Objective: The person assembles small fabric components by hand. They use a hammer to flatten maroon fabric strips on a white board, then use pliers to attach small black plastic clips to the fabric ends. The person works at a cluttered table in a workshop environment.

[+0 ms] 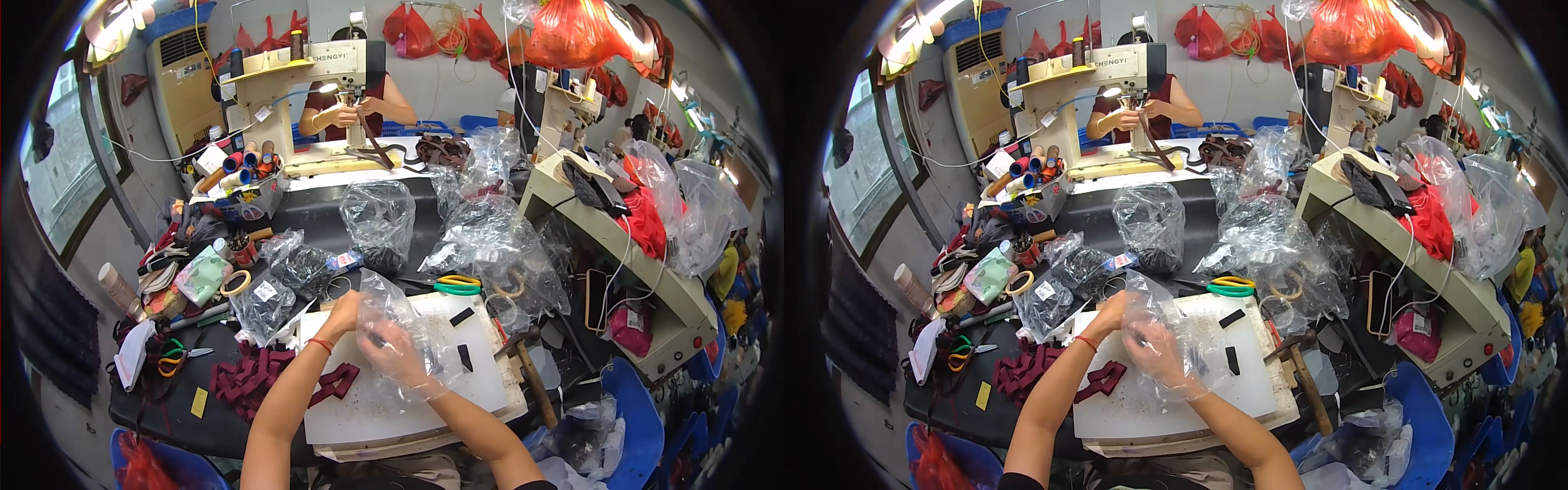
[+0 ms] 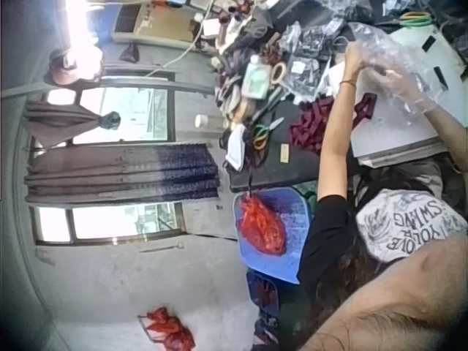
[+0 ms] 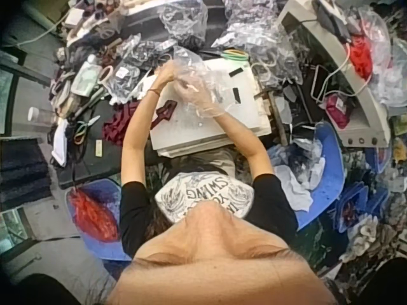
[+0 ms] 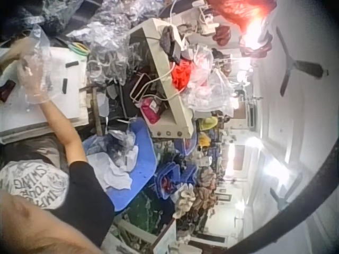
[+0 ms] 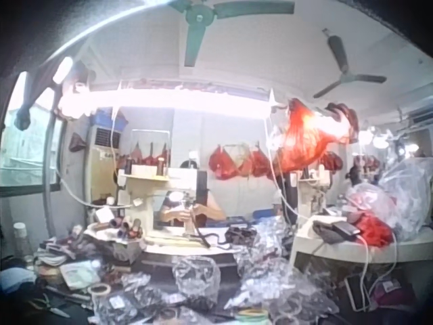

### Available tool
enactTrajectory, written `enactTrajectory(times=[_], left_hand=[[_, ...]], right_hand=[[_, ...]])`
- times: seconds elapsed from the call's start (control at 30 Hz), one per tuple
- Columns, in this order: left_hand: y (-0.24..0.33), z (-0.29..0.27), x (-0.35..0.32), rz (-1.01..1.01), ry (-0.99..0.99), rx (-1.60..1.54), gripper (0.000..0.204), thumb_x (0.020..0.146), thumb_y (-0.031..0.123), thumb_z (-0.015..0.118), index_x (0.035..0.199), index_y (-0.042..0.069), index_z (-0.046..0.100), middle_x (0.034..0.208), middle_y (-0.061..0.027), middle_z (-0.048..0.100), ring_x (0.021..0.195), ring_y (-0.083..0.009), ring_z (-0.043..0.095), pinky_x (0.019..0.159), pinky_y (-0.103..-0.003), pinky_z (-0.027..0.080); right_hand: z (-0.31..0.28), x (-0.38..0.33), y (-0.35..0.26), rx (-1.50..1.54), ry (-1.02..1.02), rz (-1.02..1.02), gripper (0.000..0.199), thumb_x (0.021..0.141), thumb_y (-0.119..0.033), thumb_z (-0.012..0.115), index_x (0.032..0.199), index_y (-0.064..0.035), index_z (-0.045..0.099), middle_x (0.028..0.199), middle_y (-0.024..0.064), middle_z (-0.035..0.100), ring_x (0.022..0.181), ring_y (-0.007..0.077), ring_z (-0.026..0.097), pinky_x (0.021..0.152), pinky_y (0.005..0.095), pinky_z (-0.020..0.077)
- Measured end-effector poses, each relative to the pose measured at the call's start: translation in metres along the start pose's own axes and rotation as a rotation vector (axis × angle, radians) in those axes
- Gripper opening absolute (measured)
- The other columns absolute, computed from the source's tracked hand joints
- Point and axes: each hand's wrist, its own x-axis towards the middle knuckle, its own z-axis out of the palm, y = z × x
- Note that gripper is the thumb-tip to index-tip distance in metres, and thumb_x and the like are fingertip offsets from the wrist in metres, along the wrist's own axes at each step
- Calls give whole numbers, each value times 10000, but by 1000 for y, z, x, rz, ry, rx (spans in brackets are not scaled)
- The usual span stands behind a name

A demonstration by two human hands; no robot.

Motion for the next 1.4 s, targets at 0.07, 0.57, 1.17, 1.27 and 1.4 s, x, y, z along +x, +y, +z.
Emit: enactTrajectory(times=[0.07, 0.57, 1.17, 1.27, 1.4], left_hand=[[7, 2, -15, 170, 174, -82, 402, 682, 188, 772, 1039, 40, 663, 922, -137, 672, 862, -281, 643, 763, -354, 501], [84, -53, -68, -88, 185, -717, 155, 887, 156, 647, 953, 17, 630, 844, -2, 639, 786, -59, 570, 732, -208, 437], [164, -94, -41, 103, 506, -835, 138, 972, 192, 531, 932, 61, 550, 751, 70, 490, 544, 22, 326, 458, -170, 249], [196, -107, -30, 212, 542, -838, 141, 976, 186, 528, 937, 51, 545, 738, 73, 468, 535, 23, 314, 445, -168, 235], [199, -111, 7, 361, 902, -726, 151, 987, 180, 509, 929, 40, 509, 730, 59, 438, 586, -5, 343, 500, -191, 284]], right_hand=[[-9, -3, -19, -182, -157, 8, 242, 802, -166, 664, 1008, -45, 622, 948, 98, 612, 804, 281, 599, 691, 364, 498], [-50, -49, -10, -431, -128, -154, 576, 808, -320, 673, 1271, -44, 472, 1192, 248, 482, 1043, 406, 489, 846, 469, 405], [-63, -55, -11, -393, -249, -265, 431, 779, -299, 693, 1159, -128, 583, 1219, 144, 505, 1131, 310, 485, 949, 471, 374], [-63, -60, -6, -347, -227, -241, 376, 776, -279, 694, 1104, -123, 598, 1154, 128, 523, 1123, 288, 480, 961, 467, 357], [-65, -53, -17, -325, -200, -257, 359, 767, -241, 702, 1077, -94, 596, 1122, 115, 534, 1116, 270, 487, 965, 449, 350]])
